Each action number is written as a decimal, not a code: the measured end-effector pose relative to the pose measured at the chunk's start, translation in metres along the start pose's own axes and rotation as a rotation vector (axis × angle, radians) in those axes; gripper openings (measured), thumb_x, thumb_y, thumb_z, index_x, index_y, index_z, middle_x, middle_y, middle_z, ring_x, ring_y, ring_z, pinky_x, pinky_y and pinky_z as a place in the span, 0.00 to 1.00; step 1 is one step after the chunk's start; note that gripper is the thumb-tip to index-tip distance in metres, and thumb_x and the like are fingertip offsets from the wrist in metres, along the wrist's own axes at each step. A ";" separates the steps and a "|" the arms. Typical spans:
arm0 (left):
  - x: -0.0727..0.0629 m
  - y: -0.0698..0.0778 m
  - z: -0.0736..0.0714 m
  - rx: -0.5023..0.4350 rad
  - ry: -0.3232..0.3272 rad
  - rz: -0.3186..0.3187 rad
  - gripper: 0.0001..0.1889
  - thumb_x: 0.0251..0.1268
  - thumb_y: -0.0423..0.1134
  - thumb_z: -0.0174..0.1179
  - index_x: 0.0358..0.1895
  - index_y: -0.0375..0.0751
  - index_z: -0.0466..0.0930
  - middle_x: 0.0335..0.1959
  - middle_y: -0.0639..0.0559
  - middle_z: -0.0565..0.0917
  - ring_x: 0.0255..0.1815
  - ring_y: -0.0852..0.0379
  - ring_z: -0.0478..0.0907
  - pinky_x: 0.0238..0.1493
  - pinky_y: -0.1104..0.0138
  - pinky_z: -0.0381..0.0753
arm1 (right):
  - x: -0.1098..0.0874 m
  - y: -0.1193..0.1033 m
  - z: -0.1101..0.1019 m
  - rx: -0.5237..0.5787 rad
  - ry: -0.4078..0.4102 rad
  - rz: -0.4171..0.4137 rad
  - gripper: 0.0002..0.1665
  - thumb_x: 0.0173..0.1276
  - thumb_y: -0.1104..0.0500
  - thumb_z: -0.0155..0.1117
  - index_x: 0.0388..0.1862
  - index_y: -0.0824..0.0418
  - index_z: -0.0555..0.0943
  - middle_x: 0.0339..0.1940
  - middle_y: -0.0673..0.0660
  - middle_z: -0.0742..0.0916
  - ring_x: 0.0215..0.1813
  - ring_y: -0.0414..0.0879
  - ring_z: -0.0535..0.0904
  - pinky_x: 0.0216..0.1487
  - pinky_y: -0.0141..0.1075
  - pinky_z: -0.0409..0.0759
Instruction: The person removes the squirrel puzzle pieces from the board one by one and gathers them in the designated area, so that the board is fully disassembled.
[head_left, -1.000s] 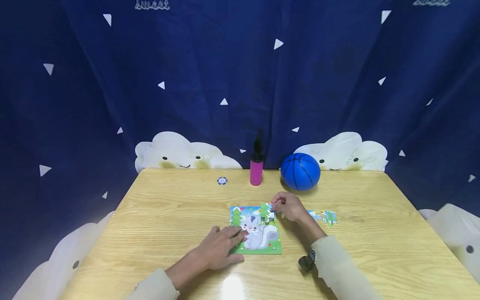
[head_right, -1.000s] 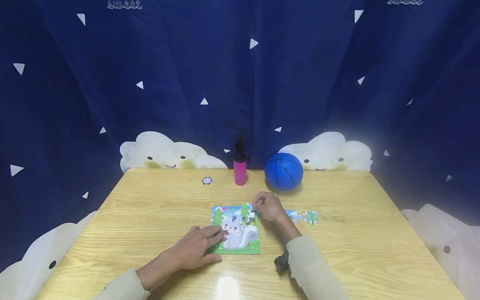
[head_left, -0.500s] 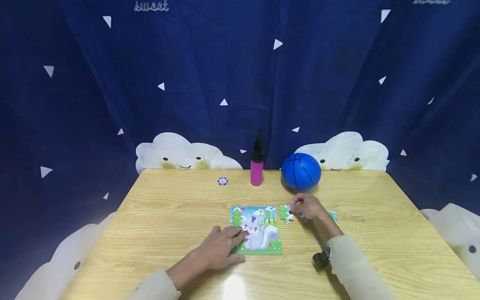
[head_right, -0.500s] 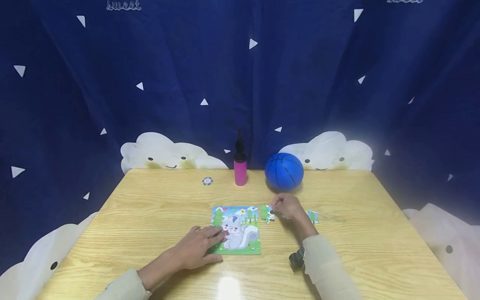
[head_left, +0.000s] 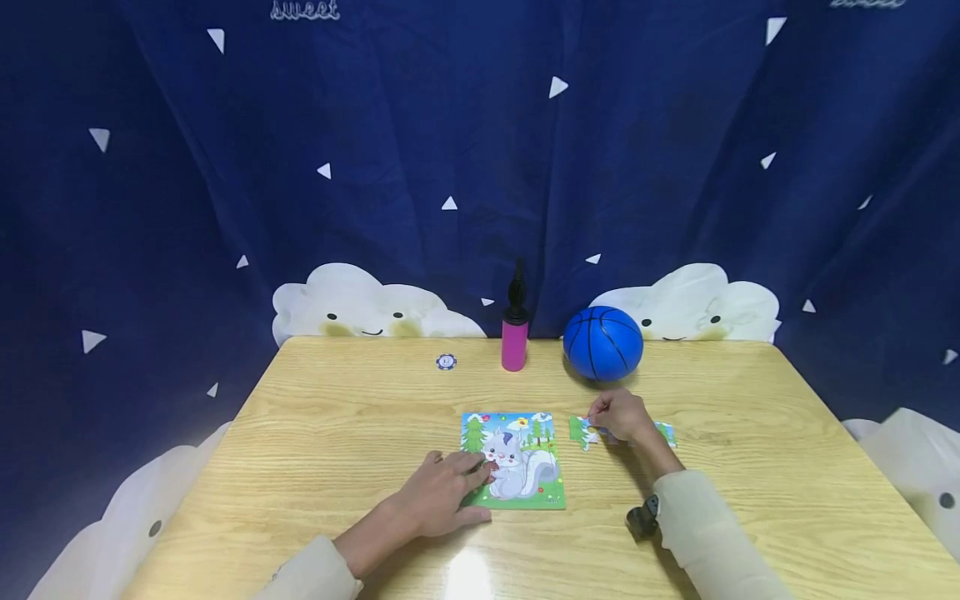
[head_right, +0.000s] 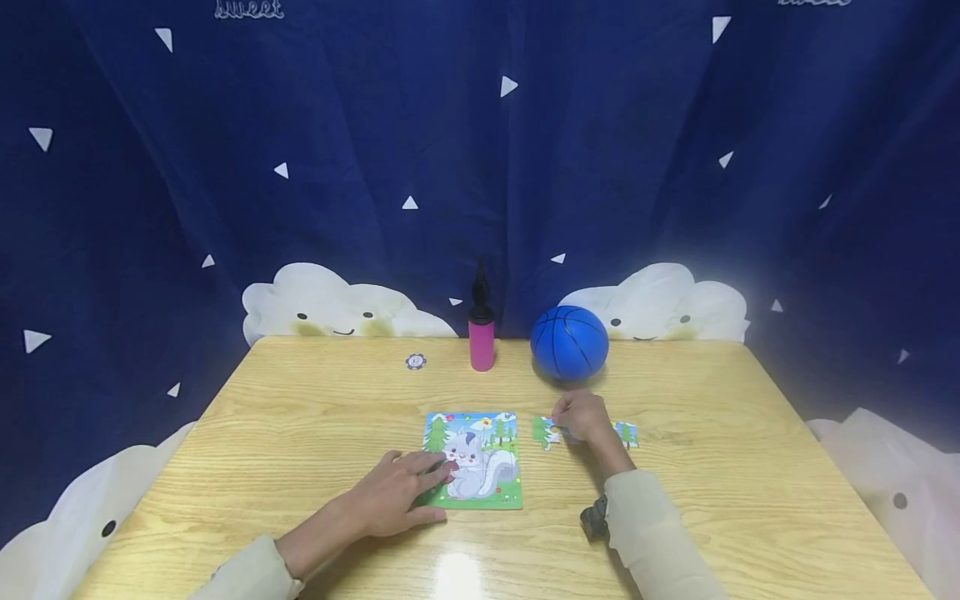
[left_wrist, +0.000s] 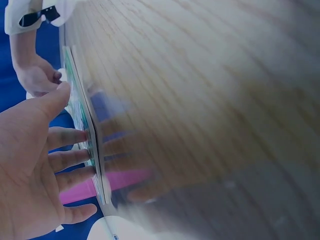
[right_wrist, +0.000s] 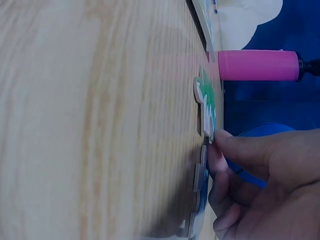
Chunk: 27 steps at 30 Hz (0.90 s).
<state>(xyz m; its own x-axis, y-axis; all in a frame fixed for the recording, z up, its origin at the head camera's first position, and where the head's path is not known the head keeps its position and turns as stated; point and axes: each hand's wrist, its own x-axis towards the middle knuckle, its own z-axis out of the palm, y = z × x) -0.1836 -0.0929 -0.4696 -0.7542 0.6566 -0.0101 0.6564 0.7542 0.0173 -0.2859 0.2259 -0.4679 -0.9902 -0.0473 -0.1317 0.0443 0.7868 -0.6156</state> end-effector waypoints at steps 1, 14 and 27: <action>0.001 0.000 0.000 -0.003 -0.001 0.001 0.35 0.65 0.66 0.46 0.69 0.49 0.66 0.68 0.49 0.70 0.68 0.50 0.68 0.60 0.46 0.71 | 0.000 0.000 0.000 0.003 0.000 0.008 0.03 0.59 0.65 0.66 0.27 0.64 0.82 0.20 0.52 0.81 0.15 0.40 0.73 0.16 0.28 0.71; 0.005 -0.001 -0.011 -0.048 -0.003 0.010 0.34 0.63 0.66 0.48 0.64 0.47 0.73 0.64 0.45 0.74 0.65 0.46 0.71 0.59 0.44 0.72 | -0.009 -0.010 -0.002 -0.056 0.055 -0.052 0.05 0.62 0.63 0.64 0.27 0.62 0.82 0.21 0.53 0.83 0.18 0.41 0.75 0.18 0.29 0.71; 0.015 0.013 -0.014 -0.092 -0.030 0.048 0.33 0.65 0.65 0.48 0.66 0.49 0.71 0.69 0.50 0.70 0.70 0.50 0.65 0.63 0.47 0.70 | -0.028 -0.034 0.017 0.008 -0.056 -0.208 0.03 0.59 0.63 0.67 0.27 0.60 0.83 0.17 0.48 0.78 0.20 0.39 0.68 0.22 0.30 0.67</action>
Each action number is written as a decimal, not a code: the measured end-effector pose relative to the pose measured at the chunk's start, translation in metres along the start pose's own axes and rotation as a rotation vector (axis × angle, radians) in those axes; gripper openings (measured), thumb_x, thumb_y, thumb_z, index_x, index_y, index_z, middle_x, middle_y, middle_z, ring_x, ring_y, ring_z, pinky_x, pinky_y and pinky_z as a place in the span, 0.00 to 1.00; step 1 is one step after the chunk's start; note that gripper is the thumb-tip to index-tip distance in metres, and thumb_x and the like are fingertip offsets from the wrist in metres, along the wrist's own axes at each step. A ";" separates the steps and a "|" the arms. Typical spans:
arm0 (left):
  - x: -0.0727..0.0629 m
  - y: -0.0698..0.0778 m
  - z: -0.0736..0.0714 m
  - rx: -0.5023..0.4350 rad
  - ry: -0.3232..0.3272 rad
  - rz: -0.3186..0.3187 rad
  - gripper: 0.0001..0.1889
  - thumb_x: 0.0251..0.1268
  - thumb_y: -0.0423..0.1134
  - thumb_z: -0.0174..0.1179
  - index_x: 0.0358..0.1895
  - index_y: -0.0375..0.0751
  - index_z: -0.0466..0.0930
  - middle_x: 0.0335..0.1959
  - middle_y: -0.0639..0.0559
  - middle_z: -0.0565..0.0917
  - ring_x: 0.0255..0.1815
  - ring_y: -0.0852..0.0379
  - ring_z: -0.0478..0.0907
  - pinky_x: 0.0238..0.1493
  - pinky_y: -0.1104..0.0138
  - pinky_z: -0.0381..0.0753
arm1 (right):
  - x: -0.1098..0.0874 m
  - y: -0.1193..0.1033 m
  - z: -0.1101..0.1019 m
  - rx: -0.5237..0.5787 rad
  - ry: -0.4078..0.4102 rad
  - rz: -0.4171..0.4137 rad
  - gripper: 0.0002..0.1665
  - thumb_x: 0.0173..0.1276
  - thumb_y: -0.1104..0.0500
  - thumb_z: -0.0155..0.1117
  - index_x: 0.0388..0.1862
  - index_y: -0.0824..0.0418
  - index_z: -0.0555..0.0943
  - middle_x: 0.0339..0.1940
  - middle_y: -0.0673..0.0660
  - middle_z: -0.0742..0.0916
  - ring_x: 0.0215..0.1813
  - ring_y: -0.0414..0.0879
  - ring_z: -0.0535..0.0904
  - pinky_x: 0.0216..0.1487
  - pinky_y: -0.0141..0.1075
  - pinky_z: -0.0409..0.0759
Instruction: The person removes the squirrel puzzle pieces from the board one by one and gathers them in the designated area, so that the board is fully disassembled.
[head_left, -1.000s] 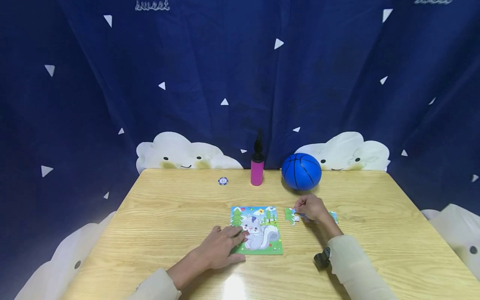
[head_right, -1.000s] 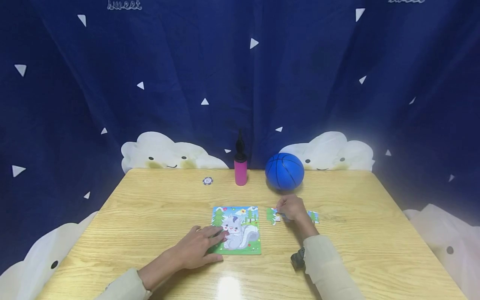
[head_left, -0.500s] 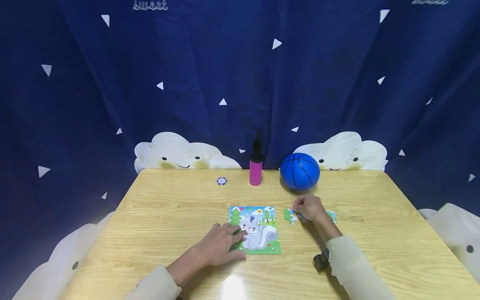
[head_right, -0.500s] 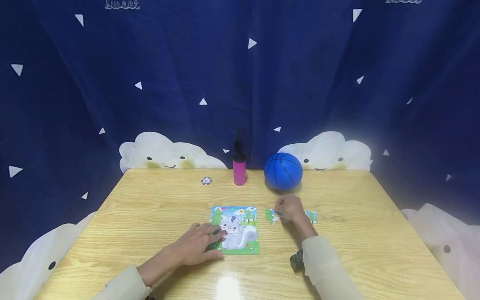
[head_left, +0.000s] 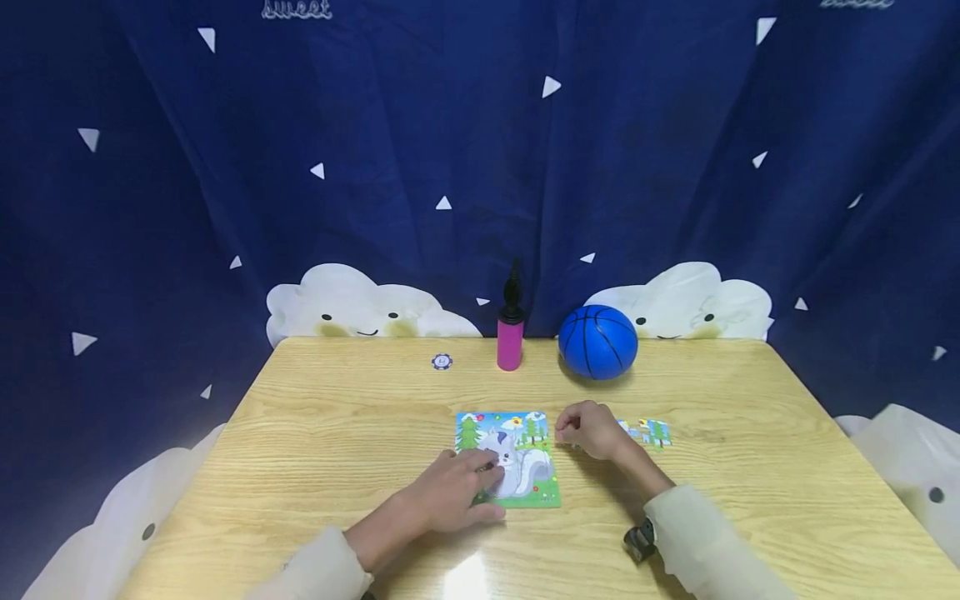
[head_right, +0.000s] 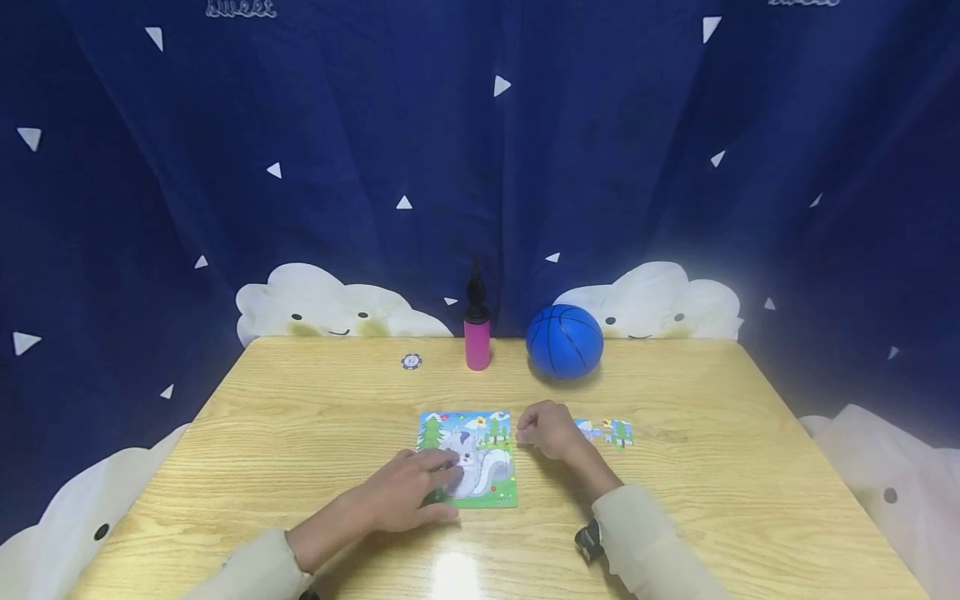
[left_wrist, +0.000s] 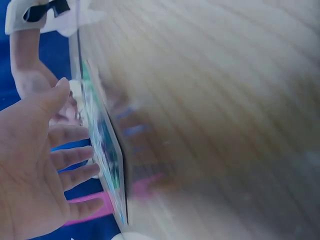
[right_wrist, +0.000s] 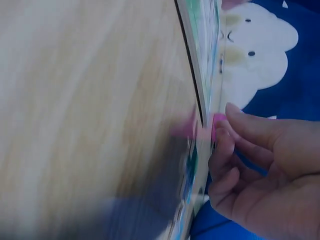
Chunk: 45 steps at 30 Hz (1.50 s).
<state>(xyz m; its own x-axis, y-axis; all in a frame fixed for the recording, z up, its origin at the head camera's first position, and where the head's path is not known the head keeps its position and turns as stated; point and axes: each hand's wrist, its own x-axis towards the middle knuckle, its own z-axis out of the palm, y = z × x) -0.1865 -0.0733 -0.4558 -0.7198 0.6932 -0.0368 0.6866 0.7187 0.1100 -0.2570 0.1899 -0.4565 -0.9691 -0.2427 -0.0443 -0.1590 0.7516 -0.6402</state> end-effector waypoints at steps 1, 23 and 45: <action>0.001 0.002 0.001 0.001 -0.004 0.006 0.33 0.65 0.65 0.47 0.66 0.49 0.70 0.69 0.50 0.69 0.70 0.50 0.65 0.63 0.47 0.70 | 0.000 -0.002 0.002 0.014 -0.014 -0.007 0.02 0.59 0.63 0.68 0.27 0.60 0.83 0.17 0.49 0.78 0.21 0.39 0.68 0.22 0.29 0.67; 0.012 0.020 0.021 0.104 0.049 0.064 0.36 0.64 0.67 0.45 0.67 0.47 0.68 0.67 0.49 0.70 0.68 0.50 0.67 0.60 0.54 0.73 | -0.002 -0.015 0.030 0.041 -0.027 -0.059 0.03 0.58 0.67 0.66 0.26 0.61 0.81 0.18 0.49 0.79 0.23 0.37 0.70 0.23 0.26 0.67; 0.011 0.021 0.018 0.090 0.058 0.058 0.34 0.64 0.66 0.47 0.66 0.48 0.69 0.67 0.49 0.70 0.68 0.51 0.67 0.59 0.56 0.74 | -0.002 -0.014 0.023 0.153 -0.012 -0.036 0.05 0.63 0.67 0.61 0.27 0.63 0.81 0.20 0.54 0.83 0.23 0.43 0.77 0.22 0.29 0.73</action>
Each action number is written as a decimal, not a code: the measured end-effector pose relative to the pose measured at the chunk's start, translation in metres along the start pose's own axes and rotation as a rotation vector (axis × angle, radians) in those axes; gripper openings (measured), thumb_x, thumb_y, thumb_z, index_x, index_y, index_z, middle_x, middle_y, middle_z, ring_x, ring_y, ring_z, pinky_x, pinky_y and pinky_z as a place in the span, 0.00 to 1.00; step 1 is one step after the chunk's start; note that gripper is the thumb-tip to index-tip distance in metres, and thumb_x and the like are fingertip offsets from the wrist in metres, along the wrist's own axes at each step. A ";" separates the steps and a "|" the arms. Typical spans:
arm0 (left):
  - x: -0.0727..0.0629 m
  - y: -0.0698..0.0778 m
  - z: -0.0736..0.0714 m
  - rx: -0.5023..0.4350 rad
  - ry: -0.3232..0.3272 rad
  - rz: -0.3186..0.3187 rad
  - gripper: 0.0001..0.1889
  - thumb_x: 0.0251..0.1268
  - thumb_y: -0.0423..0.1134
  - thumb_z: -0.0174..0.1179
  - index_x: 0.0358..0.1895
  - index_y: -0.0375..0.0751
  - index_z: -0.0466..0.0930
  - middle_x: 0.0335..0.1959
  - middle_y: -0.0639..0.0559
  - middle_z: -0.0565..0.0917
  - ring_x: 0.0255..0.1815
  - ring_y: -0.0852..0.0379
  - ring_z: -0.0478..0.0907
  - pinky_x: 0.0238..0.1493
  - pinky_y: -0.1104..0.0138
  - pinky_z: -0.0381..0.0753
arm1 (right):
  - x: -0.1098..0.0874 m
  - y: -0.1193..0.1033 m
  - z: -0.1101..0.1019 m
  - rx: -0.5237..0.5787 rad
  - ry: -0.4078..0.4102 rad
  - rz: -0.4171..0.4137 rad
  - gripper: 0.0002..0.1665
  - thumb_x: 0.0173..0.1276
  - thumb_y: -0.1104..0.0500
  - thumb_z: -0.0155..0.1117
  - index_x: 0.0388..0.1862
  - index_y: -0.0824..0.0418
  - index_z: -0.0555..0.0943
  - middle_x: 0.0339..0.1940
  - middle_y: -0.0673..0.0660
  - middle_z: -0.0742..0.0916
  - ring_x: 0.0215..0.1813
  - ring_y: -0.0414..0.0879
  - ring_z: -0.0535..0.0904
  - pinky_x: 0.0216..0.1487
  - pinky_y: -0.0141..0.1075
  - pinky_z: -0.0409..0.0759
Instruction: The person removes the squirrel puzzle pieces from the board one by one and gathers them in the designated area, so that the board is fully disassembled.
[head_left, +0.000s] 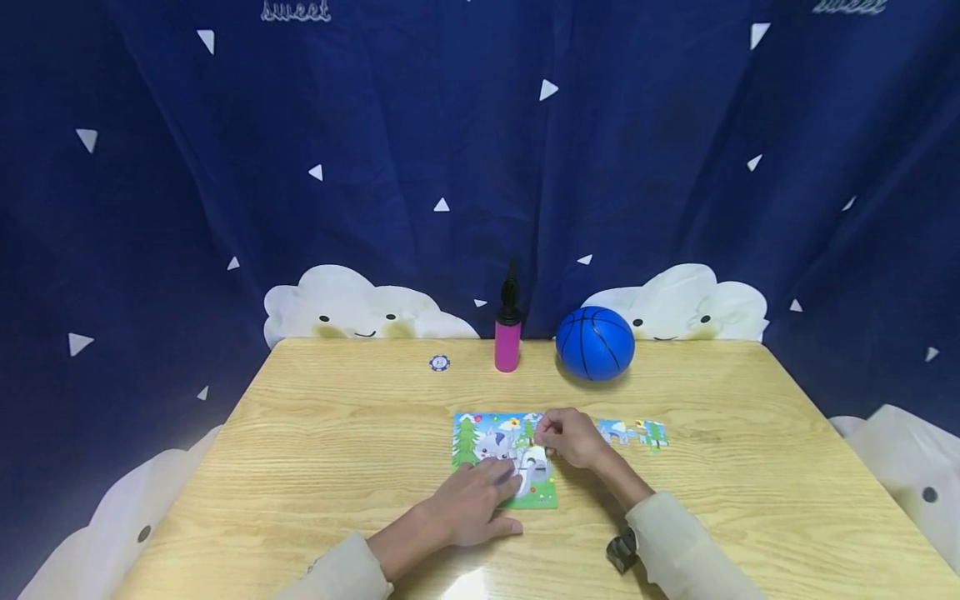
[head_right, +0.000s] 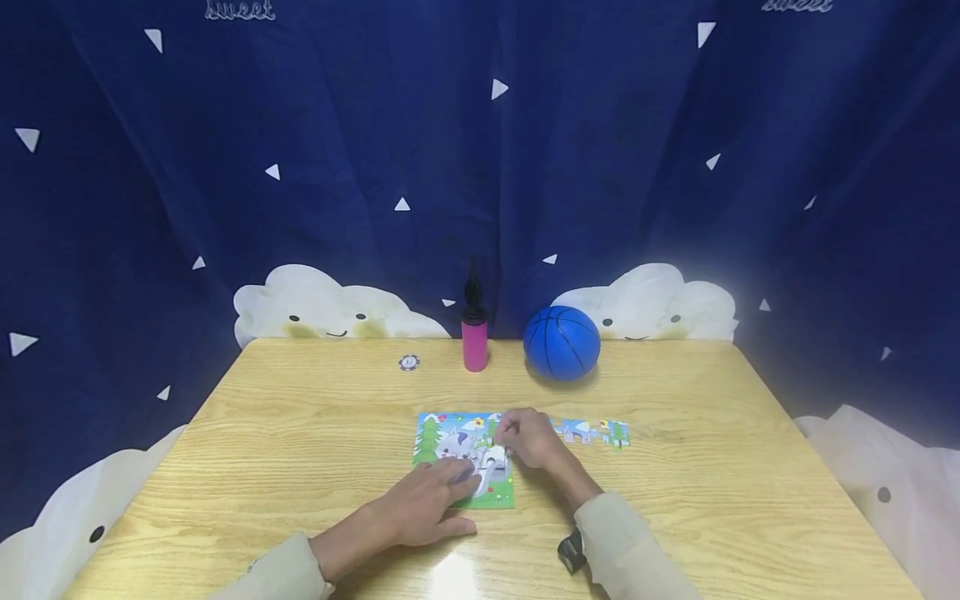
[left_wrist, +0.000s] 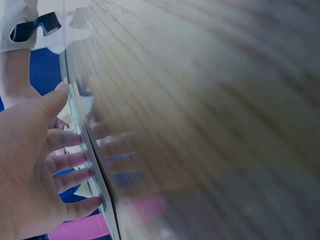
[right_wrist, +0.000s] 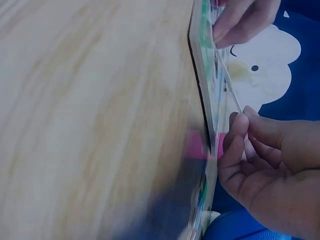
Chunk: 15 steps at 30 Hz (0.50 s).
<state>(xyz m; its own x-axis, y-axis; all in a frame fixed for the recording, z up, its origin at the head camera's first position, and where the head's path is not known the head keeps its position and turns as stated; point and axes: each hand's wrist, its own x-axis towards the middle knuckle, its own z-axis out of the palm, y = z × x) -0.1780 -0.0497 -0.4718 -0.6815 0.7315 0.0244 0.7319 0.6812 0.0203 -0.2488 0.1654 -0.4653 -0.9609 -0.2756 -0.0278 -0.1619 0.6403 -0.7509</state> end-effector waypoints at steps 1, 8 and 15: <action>0.000 0.000 0.000 0.001 -0.001 0.001 0.34 0.64 0.66 0.47 0.66 0.48 0.69 0.67 0.49 0.70 0.68 0.52 0.67 0.59 0.56 0.74 | -0.001 0.001 -0.002 0.019 -0.004 0.001 0.05 0.63 0.67 0.61 0.27 0.63 0.81 0.20 0.55 0.83 0.23 0.43 0.78 0.23 0.29 0.75; 0.001 -0.001 0.000 -0.007 -0.009 0.000 0.34 0.65 0.66 0.46 0.67 0.48 0.69 0.67 0.50 0.70 0.68 0.52 0.66 0.60 0.56 0.74 | -0.008 0.011 -0.022 0.176 -0.051 0.020 0.04 0.63 0.69 0.61 0.31 0.71 0.81 0.22 0.60 0.84 0.24 0.43 0.81 0.30 0.38 0.85; 0.001 -0.001 0.002 -0.002 0.004 0.009 0.34 0.65 0.66 0.46 0.67 0.47 0.69 0.66 0.50 0.70 0.66 0.53 0.67 0.58 0.56 0.74 | -0.020 0.029 -0.050 0.195 -0.081 0.002 0.05 0.63 0.70 0.59 0.33 0.74 0.80 0.22 0.58 0.84 0.25 0.44 0.81 0.30 0.40 0.85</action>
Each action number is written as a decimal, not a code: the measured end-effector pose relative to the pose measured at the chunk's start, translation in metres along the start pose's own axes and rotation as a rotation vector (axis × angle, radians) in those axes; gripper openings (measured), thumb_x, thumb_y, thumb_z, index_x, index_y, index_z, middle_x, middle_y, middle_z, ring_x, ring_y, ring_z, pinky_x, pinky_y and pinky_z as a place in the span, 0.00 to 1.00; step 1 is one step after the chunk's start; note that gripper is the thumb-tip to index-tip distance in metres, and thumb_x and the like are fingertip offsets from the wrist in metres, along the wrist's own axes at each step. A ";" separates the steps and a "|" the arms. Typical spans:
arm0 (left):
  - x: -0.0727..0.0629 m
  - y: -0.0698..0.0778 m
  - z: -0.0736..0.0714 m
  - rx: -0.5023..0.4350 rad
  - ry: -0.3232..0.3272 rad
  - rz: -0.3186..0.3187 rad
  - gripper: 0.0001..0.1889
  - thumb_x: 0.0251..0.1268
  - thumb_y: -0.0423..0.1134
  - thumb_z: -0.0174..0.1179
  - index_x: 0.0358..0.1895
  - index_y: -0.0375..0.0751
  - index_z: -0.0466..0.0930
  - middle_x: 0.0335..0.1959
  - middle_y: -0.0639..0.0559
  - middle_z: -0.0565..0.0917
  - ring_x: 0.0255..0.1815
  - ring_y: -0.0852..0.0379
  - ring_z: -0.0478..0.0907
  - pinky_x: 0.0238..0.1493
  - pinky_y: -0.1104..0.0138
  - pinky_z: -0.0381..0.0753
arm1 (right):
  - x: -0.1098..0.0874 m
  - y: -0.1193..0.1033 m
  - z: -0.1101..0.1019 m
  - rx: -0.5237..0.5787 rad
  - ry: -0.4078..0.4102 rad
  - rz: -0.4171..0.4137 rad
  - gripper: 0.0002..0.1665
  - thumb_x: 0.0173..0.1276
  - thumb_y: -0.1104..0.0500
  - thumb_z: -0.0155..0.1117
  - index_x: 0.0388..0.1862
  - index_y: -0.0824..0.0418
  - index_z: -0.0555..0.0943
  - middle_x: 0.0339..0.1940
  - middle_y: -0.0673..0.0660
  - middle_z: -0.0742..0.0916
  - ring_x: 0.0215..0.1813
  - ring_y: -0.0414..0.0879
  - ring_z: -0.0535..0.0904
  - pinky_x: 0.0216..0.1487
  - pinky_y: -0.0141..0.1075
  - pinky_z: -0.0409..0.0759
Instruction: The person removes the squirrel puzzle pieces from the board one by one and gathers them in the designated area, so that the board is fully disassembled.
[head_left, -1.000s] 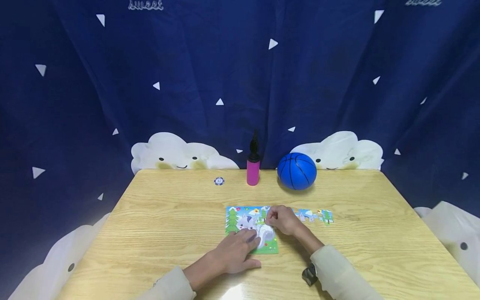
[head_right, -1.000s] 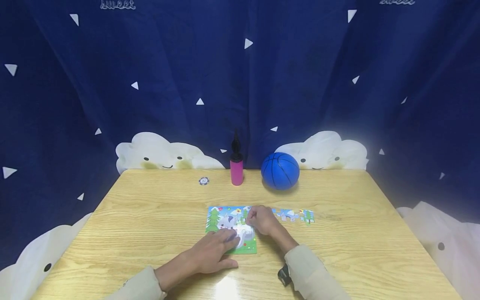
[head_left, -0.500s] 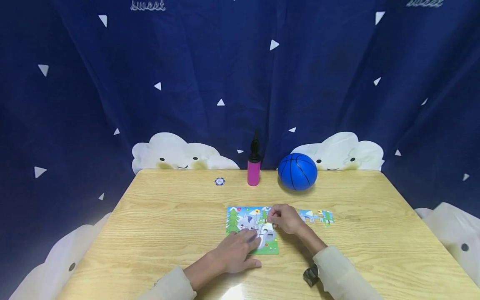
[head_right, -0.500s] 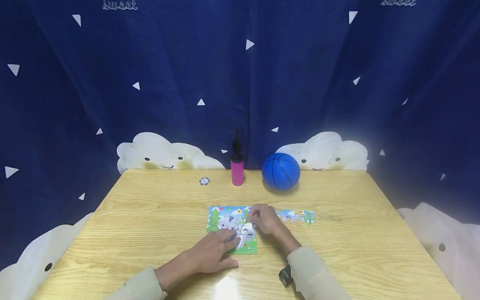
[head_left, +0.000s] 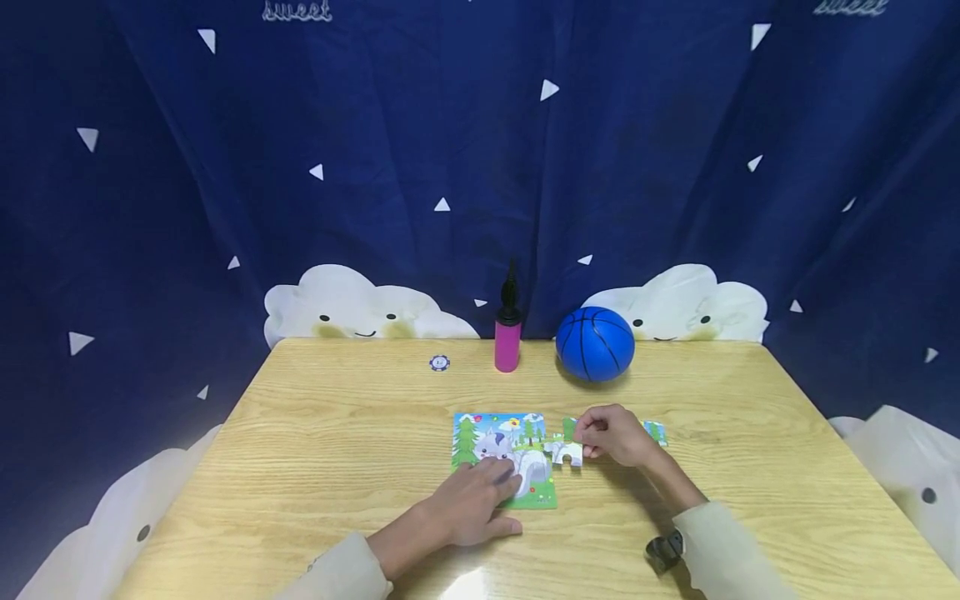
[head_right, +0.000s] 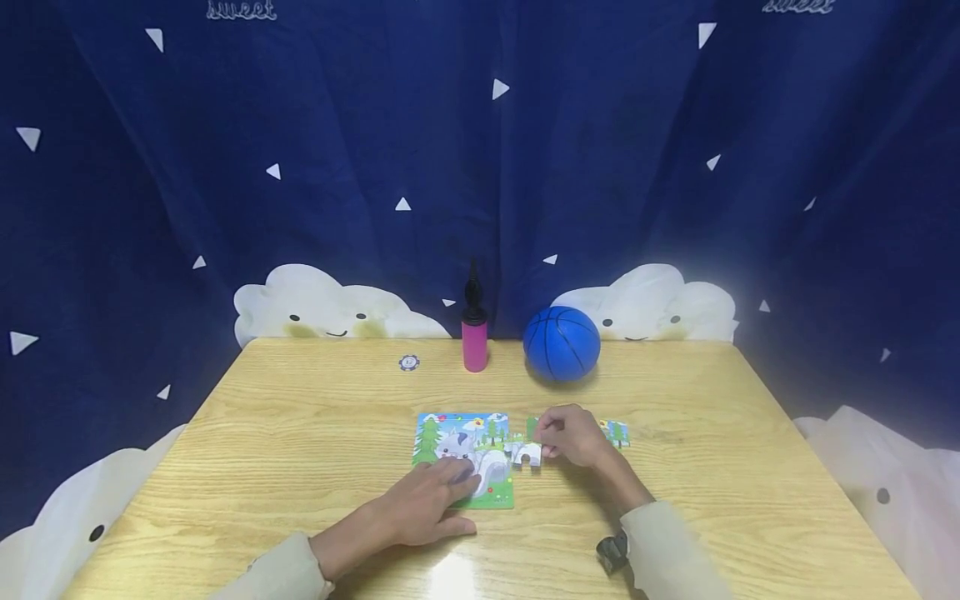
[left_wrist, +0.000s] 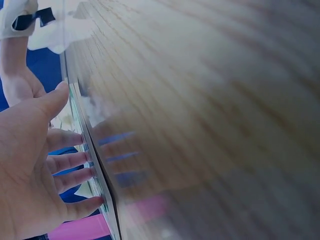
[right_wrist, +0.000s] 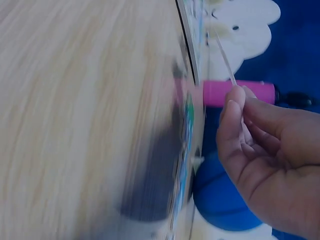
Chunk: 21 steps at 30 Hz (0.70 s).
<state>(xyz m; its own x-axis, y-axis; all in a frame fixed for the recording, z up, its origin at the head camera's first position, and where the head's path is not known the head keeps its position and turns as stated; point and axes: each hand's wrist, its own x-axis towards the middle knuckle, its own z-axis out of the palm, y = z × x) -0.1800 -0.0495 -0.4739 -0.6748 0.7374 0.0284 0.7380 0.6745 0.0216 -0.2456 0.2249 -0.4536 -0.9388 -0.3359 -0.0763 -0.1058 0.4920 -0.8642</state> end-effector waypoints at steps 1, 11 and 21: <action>0.000 0.000 0.000 -0.001 0.002 0.002 0.34 0.65 0.66 0.46 0.66 0.47 0.69 0.65 0.51 0.70 0.66 0.53 0.67 0.58 0.56 0.75 | -0.003 0.001 -0.004 -0.004 -0.003 0.006 0.05 0.64 0.70 0.59 0.33 0.74 0.80 0.22 0.58 0.84 0.25 0.43 0.81 0.31 0.40 0.85; -0.001 0.001 0.000 -0.014 0.000 -0.004 0.34 0.65 0.66 0.46 0.67 0.47 0.69 0.66 0.49 0.70 0.67 0.52 0.67 0.59 0.52 0.74 | -0.028 0.014 -0.039 0.022 -0.072 0.037 0.08 0.66 0.70 0.55 0.37 0.77 0.77 0.27 0.59 0.83 0.29 0.43 0.81 0.35 0.39 0.85; 0.000 0.001 0.000 -0.007 -0.002 0.002 0.34 0.64 0.66 0.46 0.66 0.48 0.69 0.66 0.50 0.70 0.67 0.52 0.67 0.59 0.52 0.74 | -0.051 0.031 -0.057 -0.066 -0.049 0.056 0.06 0.64 0.73 0.52 0.34 0.76 0.77 0.23 0.55 0.80 0.27 0.40 0.78 0.31 0.35 0.83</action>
<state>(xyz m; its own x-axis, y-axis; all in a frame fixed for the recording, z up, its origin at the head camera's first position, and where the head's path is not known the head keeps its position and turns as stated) -0.1797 -0.0488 -0.4735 -0.6732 0.7389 0.0265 0.7394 0.6726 0.0286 -0.2195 0.3030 -0.4478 -0.9267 -0.3446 -0.1499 -0.0761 0.5627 -0.8232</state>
